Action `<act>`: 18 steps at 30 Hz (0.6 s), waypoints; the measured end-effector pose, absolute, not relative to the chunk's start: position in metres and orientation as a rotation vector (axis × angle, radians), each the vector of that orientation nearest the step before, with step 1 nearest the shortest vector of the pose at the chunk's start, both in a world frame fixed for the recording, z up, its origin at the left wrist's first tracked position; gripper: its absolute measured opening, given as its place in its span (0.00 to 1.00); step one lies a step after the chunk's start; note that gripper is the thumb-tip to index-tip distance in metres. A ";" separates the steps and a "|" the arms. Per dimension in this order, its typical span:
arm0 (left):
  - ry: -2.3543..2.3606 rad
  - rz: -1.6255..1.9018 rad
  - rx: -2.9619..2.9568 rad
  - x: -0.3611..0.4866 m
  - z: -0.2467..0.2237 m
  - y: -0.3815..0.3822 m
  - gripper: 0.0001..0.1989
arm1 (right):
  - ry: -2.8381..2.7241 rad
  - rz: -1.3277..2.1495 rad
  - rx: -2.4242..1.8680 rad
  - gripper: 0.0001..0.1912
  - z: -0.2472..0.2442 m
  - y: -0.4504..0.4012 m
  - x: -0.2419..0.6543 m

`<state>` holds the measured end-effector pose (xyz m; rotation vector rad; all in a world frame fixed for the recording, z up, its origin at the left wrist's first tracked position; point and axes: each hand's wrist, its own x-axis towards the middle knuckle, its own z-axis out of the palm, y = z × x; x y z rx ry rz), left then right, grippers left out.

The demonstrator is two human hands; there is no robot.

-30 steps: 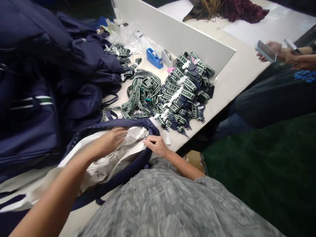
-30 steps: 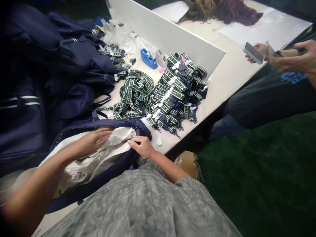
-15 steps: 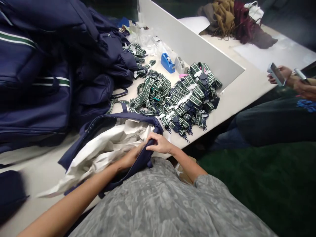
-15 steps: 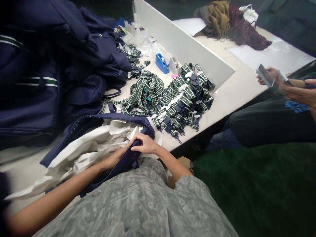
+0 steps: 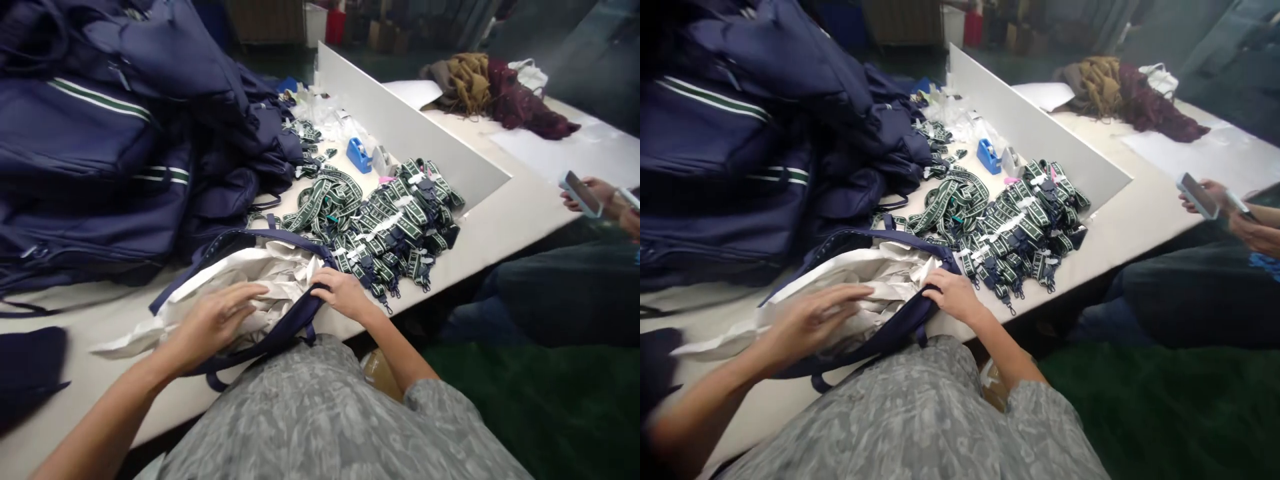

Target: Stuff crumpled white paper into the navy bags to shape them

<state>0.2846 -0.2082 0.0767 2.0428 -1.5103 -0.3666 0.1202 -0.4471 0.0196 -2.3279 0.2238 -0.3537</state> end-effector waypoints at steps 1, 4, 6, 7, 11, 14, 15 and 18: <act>-1.456 -0.147 2.093 0.291 0.089 -0.200 0.16 | 0.194 -0.401 -2.387 0.06 0.028 -0.446 0.127; -1.385 0.313 2.310 0.313 0.098 -0.183 0.15 | -0.098 -0.483 -2.497 0.10 0.050 -0.430 0.163; -1.365 0.348 2.476 0.331 0.082 -0.177 0.18 | -0.397 -0.459 -2.562 0.11 0.055 -0.412 0.195; -1.340 0.272 2.528 0.338 0.068 -0.176 0.20 | -0.522 -0.434 -2.604 0.14 0.054 -0.403 0.211; -1.129 -0.103 2.524 0.358 -0.001 -0.182 0.24 | -0.628 -0.045 -2.827 0.22 0.028 -0.383 0.272; -1.001 -0.144 2.512 0.362 -0.039 -0.192 0.23 | -0.506 0.484 -2.874 0.18 0.006 -0.383 0.309; -0.984 -0.143 2.503 0.362 -0.046 -0.194 0.23 | -0.480 0.607 -2.871 0.18 0.001 -0.384 0.319; -0.946 -0.131 2.474 0.355 -0.045 -0.190 0.22 | -0.379 0.779 -2.897 0.24 -0.008 -0.384 0.345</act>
